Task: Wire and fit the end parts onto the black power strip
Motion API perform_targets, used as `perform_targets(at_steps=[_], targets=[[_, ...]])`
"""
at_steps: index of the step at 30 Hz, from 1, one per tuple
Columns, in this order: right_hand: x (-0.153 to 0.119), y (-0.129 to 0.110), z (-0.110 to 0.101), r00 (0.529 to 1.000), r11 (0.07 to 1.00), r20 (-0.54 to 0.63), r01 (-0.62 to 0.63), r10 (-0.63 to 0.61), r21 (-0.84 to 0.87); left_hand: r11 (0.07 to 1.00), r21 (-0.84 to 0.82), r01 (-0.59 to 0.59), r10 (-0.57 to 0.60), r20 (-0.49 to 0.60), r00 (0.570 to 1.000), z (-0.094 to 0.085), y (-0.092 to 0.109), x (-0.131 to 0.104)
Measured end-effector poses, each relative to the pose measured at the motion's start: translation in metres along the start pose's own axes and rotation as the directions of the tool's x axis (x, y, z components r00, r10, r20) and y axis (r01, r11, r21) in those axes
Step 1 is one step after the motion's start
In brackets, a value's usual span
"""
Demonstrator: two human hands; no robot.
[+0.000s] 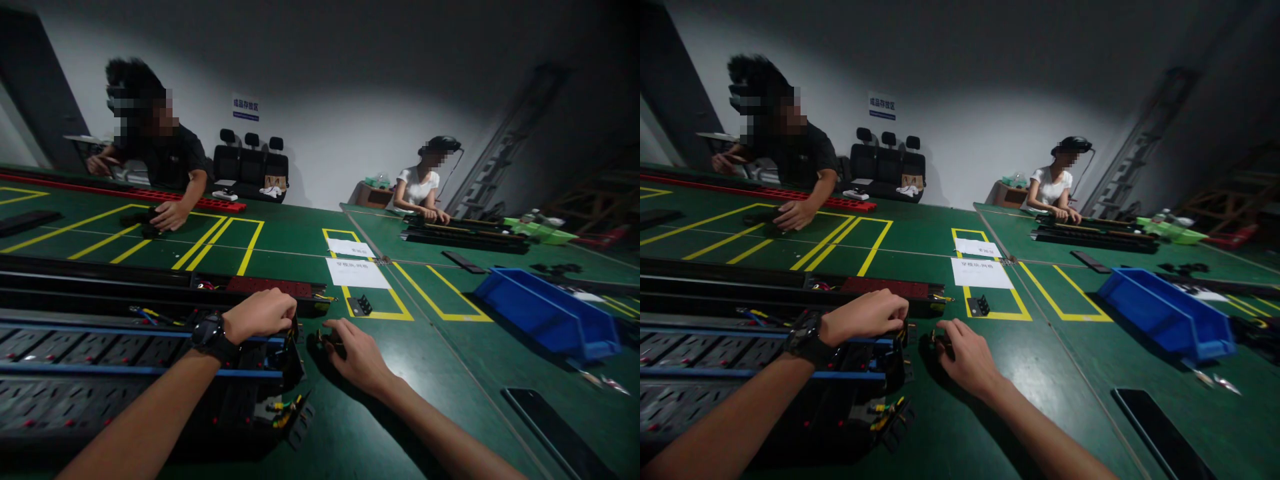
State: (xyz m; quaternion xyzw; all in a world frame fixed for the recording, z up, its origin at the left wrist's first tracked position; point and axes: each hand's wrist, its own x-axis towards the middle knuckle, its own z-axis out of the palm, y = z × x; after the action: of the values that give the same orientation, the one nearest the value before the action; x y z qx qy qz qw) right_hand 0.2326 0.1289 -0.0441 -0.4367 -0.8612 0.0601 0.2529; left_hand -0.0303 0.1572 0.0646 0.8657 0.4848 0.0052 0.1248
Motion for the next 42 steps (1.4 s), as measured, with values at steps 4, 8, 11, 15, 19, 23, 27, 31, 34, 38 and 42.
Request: perform_targets(at_steps=[4, 8, 11, 15, 19, 23, 27, 31, 34, 38, 42], targets=[[0.001, -0.002, -0.003, 0.994, 0.995, 0.046, 0.095, -0.095, -0.008, 1.000, 0.013, -0.008, 0.008, -0.013, 1.000, 0.000, 0.000, 0.000], [0.002, -0.002, -0.005, 0.992, 0.994, 0.057, 0.109, -0.110, 0.021, 1.000, 0.005, -0.008, 0.008, -0.010, 1.000, 0.000, 0.001, 0.000], [0.002, -0.002, -0.005, 0.994, 0.995, 0.062, 0.093, -0.094, 0.020, 1.000, 0.005, -0.001, 0.001, -0.009, 1.000, 0.000, 0.001, 0.000], [0.001, -0.001, -0.003, 0.996, 0.997, 0.043, 0.078, -0.078, 0.008, 1.000, 0.007, 0.003, -0.003, -0.008, 1.000, -0.001, 0.001, 0.000], [0.000, 0.000, 0.000, 0.997, 0.998, 0.033, 0.062, -0.063, 0.013, 1.000, 0.012, 0.001, -0.001, -0.004, 1.000, -0.001, 0.001, 0.000], [0.004, 0.010, 0.001, 0.993, 0.994, -0.117, 0.030, -0.018, 0.102, 1.000, 0.013, -0.004, 0.004, -0.004, 1.000, 0.000, 0.000, 0.000], [0.016, 0.030, 0.001, 0.935, 0.975, -0.345, -0.008, 0.086, 0.222, 1.000, 0.014, -0.014, 0.014, -0.019, 1.000, 0.002, -0.001, 0.000], [0.028, 0.040, 0.003, 0.898, 0.953, -0.404, -0.053, 0.176, 0.298, 1.000, 0.022, -0.023, 0.023, -0.028, 0.999, 0.004, -0.003, 0.001], [0.033, 0.039, 0.007, 0.897, 0.948, -0.400, -0.059, 0.188, 0.314, 0.999, 0.014, -0.029, 0.029, -0.028, 0.999, 0.005, -0.004, 0.002], [0.038, 0.037, 0.013, 0.900, 0.943, -0.381, -0.090, 0.214, 0.319, 1.000, 0.009, -0.025, 0.025, -0.018, 1.000, 0.004, -0.003, 0.002], [0.045, 0.042, 0.019, 0.885, 0.946, -0.397, -0.128, 0.244, 0.296, 0.999, 0.037, -0.012, 0.013, -0.025, 1.000, 0.003, -0.001, 0.000]])
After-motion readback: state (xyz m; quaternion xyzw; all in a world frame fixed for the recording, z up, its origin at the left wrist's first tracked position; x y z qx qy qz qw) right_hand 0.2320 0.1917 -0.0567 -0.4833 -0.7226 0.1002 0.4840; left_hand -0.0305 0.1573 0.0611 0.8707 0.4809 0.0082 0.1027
